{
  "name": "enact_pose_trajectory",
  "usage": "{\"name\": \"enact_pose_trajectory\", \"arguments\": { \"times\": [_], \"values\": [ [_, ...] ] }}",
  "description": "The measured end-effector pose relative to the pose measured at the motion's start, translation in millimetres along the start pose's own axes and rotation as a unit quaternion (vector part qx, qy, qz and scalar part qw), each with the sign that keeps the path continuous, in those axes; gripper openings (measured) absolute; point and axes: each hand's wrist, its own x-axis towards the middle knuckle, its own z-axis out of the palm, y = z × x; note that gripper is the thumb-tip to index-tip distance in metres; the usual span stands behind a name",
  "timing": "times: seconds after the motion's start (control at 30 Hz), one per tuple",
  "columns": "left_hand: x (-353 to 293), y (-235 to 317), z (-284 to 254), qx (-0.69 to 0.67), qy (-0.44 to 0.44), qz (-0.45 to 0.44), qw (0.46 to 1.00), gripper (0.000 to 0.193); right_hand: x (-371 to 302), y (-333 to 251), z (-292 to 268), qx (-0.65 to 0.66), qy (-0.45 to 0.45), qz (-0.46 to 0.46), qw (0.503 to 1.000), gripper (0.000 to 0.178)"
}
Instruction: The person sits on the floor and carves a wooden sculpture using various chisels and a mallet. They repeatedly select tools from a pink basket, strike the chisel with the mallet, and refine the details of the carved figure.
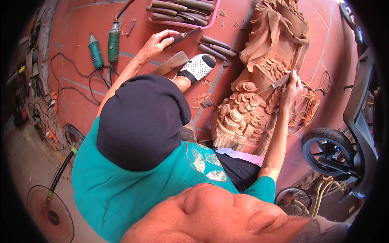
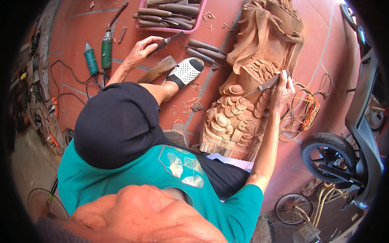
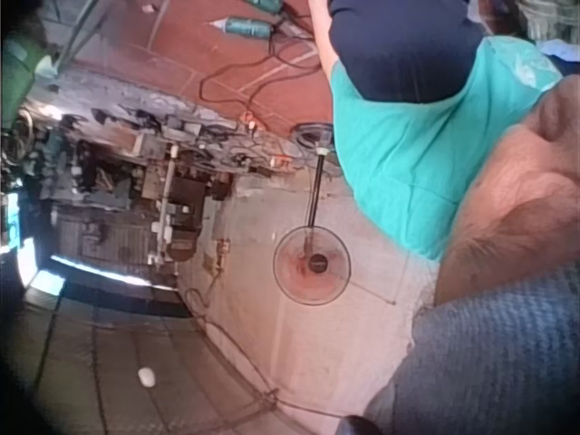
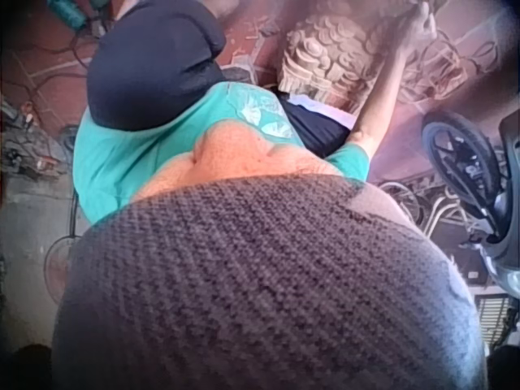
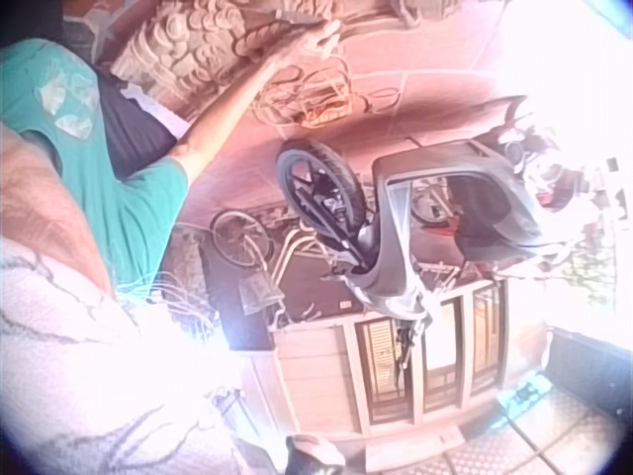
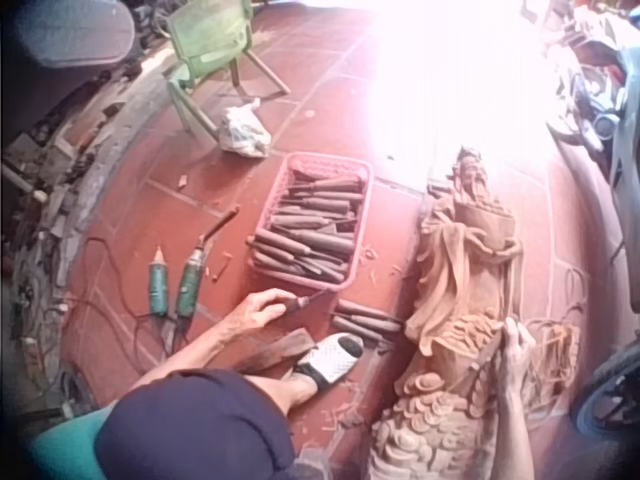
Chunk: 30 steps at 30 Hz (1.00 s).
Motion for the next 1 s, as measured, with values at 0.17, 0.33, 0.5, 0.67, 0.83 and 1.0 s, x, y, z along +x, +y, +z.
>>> {"name": "enact_pose_trajectory", "arguments": {
  "times": [0.17,0.33,0.5,0.67,0.83,1.0],
  "values": [
    [23,4,-22,0.289,0.055,0.188,0.937,0.031,2,5,0,0.016,-0.002,0.009,1.0,0.03],
    [61,21,-47,0.439,0.107,0.274,0.849,0.034,2,7,-3,0.017,0.005,0.006,1.0,0.03],
    [112,23,-81,0.456,0.132,0.294,0.829,0.033,1,1,2,0.013,-0.001,0.004,1.0,0.03],
    [147,17,-91,0.416,0.102,0.251,0.868,0.034,0,1,1,-0.001,0.011,-0.001,1.0,0.03],
    [153,15,-96,0.415,0.074,0.235,0.876,0.029,0,2,0,0.015,-0.009,0.007,1.0,0.029],
    [131,40,-58,0.398,0.144,0.313,0.85,0.024,2,12,-5,0.027,0.002,0.01,1.0,0.027]
  ]
}}
